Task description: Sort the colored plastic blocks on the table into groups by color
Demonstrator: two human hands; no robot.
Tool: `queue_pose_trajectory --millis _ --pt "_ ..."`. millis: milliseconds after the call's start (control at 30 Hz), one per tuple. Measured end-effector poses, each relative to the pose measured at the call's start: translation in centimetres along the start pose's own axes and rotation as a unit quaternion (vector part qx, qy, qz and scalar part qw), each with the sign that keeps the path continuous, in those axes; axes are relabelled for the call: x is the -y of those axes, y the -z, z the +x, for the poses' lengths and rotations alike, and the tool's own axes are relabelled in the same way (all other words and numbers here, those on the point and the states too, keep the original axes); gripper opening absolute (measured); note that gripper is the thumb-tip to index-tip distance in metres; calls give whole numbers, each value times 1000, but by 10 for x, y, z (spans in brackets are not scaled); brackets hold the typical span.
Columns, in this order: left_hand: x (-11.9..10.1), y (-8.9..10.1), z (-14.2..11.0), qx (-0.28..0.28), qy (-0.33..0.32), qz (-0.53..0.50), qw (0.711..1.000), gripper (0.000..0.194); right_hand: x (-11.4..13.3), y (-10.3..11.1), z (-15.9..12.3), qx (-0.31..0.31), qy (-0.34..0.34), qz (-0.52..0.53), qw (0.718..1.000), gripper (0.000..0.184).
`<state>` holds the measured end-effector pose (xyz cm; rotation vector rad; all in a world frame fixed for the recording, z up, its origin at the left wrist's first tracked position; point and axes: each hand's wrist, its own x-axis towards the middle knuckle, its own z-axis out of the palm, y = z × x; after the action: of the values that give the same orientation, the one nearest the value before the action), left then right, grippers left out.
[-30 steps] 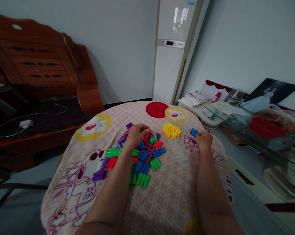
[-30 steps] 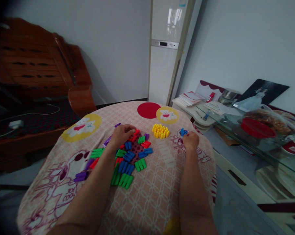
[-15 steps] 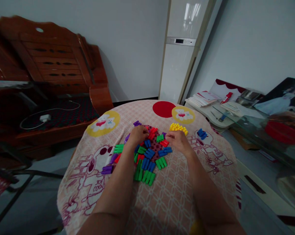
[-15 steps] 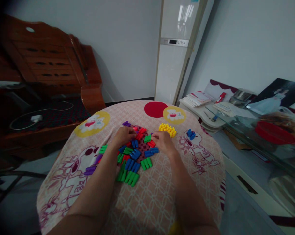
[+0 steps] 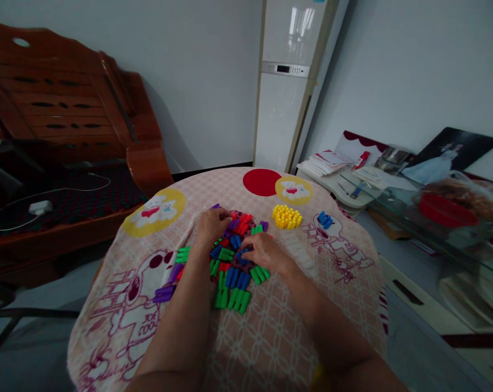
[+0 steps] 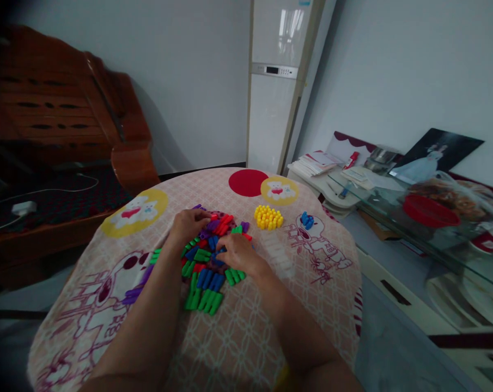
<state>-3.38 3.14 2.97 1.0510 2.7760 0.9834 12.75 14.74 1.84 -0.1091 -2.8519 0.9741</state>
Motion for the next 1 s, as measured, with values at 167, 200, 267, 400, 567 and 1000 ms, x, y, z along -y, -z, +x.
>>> queue_pose_trajectory --millis 167,200,267,400,567,1000 --pt "4 0 2 -10 8 -23 1000 30 -38 52 -7 -196 -80 78 974 18" --pt "4 0 2 -11 13 -28 999 31 -50 64 -11 -252 -107 62 960 18" --pt "1 2 1 -10 20 -38 999 31 -76 86 -24 -363 -164 -11 917 18" --pt "-6 4 -1 -14 32 -40 999 30 -120 108 -49 -449 -283 -167 831 15" --pt "-7 1 0 -19 36 -37 999 28 -139 100 -57 -417 -340 -242 807 17" --pt "20 2 0 -149 102 10 984 30 -141 92 -56 -450 -298 -283 793 12"
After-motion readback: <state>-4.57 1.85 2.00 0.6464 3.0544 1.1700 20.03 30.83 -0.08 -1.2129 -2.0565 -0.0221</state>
